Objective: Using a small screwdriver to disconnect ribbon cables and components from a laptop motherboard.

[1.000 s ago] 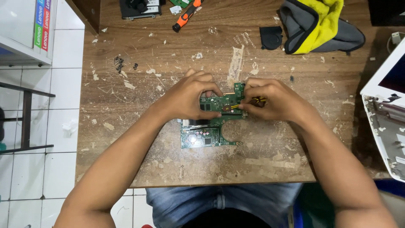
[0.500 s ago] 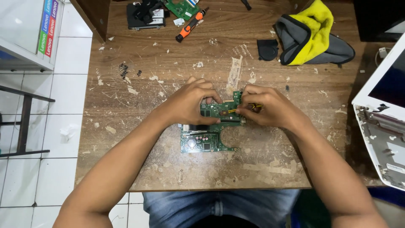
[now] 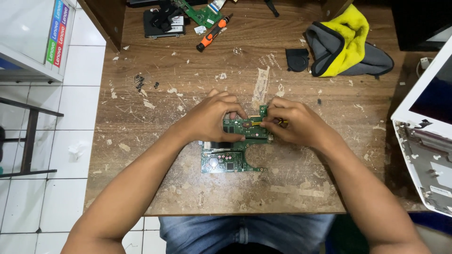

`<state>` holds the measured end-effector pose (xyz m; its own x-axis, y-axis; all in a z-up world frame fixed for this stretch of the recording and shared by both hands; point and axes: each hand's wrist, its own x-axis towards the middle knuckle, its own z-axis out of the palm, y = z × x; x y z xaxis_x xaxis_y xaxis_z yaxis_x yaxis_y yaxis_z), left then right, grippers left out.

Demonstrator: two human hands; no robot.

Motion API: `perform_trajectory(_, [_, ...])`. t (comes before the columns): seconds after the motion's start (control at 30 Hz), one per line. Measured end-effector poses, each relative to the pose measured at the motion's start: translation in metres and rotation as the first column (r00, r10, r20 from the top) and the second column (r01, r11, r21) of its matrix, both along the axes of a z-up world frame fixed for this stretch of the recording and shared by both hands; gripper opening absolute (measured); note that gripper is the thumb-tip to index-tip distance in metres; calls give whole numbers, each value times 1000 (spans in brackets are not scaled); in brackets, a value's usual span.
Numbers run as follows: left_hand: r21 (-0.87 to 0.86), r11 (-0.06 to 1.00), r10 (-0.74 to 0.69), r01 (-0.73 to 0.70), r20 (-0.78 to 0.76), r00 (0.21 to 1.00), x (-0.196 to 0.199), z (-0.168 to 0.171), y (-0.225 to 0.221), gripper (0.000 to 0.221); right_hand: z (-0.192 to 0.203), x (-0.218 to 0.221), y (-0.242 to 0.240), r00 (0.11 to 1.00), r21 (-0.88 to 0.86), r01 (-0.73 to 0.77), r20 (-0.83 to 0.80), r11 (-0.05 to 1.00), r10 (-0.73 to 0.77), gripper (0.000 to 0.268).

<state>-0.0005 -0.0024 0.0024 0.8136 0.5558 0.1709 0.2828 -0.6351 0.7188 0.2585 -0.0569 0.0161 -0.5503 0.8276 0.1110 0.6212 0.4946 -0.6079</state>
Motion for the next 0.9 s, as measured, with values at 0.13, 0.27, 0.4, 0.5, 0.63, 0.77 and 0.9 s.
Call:
perform_trajectory(0.13, [-8, 1000, 4, -4, -13, 1000, 0, 1, 0, 42, -2, 4, -1, 1000, 9, 5, 13, 1000, -5, 9])
perform_trajectory(0.27, [3, 1000, 2, -2, -8, 1000, 0, -1, 1, 41, -6, -5, -4, 1000, 49, 11, 2, 999, -12, 10])
perform_trajectory(0.4, [12, 1000, 4, -4, -8, 1000, 1, 5, -2, 42, -2, 2, -2, 999, 21, -10, -32, 1000, 11, 7])
perform_trajectory(0.5, [14, 1000, -5, 6, -14, 1000, 1, 0, 1, 42, -2, -5, -3, 1000, 36, 5, -26, 999, -4, 6])
perform_trajectory(0.63, [10, 1000, 4, -4, -17, 1000, 1, 0, 0, 42, -1, -9, -6, 999, 74, -6, -41, 997, 9, 6])
perform_trajectory(0.77, [-5, 1000, 5, -5, -31, 1000, 0, 3, -1, 42, 12, -1, -3, 1000, -37, 8, -27, 999, -9, 6])
perform_trajectory(0.9, [7, 1000, 2, -2, -26, 1000, 1, 1, 0, 42, 0, -6, -4, 998, -35, 27, -63, 999, -29, 5])
